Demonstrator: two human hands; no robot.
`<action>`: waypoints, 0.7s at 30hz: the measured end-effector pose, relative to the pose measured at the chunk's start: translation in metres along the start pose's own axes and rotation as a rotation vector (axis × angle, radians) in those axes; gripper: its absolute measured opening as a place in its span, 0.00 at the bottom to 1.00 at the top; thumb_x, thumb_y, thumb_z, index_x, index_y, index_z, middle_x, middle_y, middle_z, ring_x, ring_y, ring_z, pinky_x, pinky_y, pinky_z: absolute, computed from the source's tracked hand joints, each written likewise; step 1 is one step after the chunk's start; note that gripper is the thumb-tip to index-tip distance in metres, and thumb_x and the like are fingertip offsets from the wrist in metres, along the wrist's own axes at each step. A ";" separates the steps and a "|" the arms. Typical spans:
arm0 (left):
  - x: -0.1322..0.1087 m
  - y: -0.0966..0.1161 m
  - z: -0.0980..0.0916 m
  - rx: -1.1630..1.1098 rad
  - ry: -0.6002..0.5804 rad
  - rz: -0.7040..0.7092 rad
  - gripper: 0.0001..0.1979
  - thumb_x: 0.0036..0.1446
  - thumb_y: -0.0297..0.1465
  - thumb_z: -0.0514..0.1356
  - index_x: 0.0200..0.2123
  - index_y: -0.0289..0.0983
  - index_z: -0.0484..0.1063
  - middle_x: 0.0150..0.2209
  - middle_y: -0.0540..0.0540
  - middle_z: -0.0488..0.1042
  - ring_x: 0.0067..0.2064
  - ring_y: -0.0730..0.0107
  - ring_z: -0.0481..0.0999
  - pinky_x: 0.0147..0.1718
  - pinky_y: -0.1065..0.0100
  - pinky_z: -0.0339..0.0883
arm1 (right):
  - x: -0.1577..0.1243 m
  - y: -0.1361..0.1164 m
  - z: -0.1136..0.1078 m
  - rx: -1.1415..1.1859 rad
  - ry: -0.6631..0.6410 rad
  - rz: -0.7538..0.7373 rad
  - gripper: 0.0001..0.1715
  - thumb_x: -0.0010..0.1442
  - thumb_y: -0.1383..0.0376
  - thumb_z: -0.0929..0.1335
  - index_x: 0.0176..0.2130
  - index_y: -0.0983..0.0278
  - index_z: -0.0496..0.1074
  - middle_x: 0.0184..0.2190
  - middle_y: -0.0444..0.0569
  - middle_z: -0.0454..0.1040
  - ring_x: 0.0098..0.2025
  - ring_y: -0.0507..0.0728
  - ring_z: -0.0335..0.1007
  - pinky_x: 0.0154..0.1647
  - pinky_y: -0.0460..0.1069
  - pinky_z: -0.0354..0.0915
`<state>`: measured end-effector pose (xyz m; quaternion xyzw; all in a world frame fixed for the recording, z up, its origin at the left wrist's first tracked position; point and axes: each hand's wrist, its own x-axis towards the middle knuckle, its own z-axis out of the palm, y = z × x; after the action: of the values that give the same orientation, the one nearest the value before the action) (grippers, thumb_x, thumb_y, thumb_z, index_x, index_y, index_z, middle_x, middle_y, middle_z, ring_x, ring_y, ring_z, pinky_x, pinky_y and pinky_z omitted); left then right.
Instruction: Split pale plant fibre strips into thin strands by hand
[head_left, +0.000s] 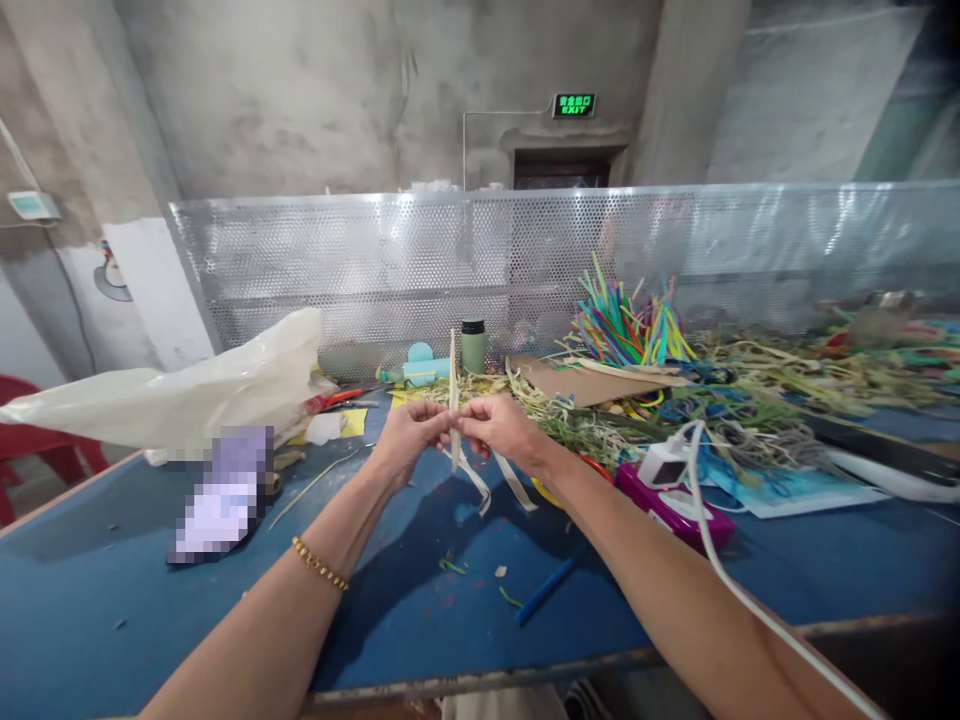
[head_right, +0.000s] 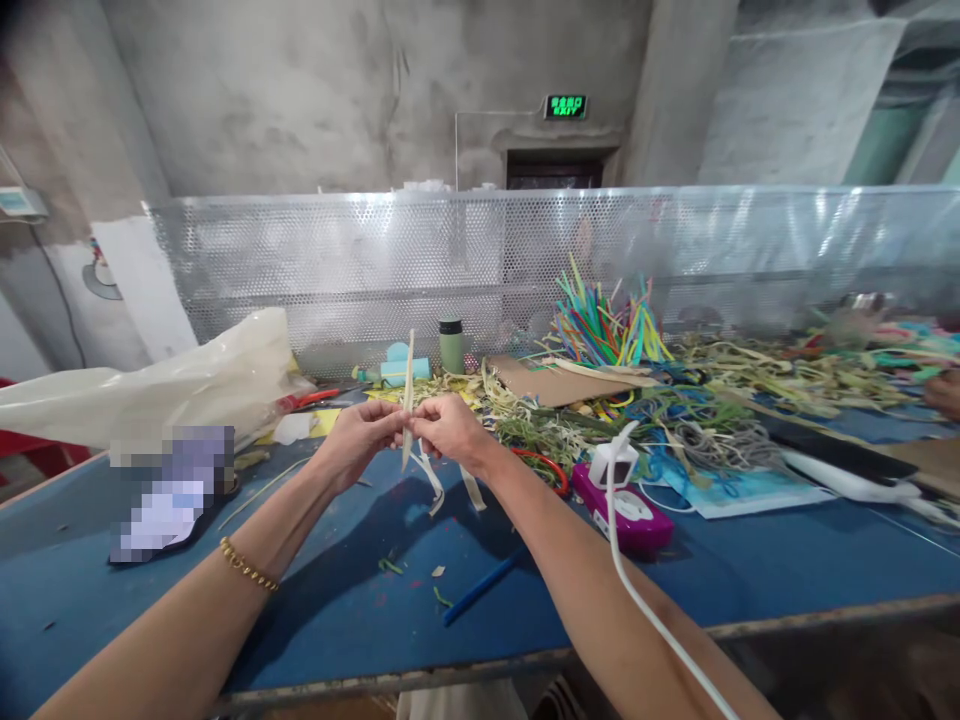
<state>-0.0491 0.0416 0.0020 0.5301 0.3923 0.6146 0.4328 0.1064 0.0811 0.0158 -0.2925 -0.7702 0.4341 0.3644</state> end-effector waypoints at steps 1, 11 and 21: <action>0.000 0.000 -0.001 0.011 -0.007 0.002 0.16 0.39 0.37 0.72 0.25 0.31 0.74 0.19 0.49 0.71 0.21 0.77 0.67 0.23 0.73 0.60 | 0.000 0.000 0.000 -0.011 -0.001 0.002 0.10 0.56 0.64 0.68 0.25 0.66 0.70 0.13 0.40 0.66 0.14 0.47 0.58 0.15 0.42 0.57; 0.003 -0.001 -0.009 0.066 -0.071 -0.003 0.13 0.44 0.36 0.69 0.23 0.31 0.75 0.19 0.48 0.71 0.22 0.77 0.67 0.23 0.73 0.59 | 0.001 0.003 0.004 0.008 0.043 0.009 0.07 0.56 0.66 0.67 0.27 0.66 0.69 0.13 0.40 0.66 0.15 0.47 0.59 0.16 0.41 0.57; 0.002 0.002 -0.006 0.312 0.028 0.048 0.08 0.46 0.31 0.63 0.20 0.34 0.70 0.15 0.51 0.69 0.18 0.76 0.66 0.21 0.73 0.60 | 0.004 0.009 0.006 -0.152 0.142 -0.046 0.07 0.55 0.66 0.68 0.27 0.66 0.71 0.13 0.40 0.67 0.15 0.48 0.62 0.19 0.42 0.59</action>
<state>-0.0553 0.0423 0.0041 0.5915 0.4762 0.5639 0.3247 0.0999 0.0857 0.0069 -0.3315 -0.7796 0.3441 0.4048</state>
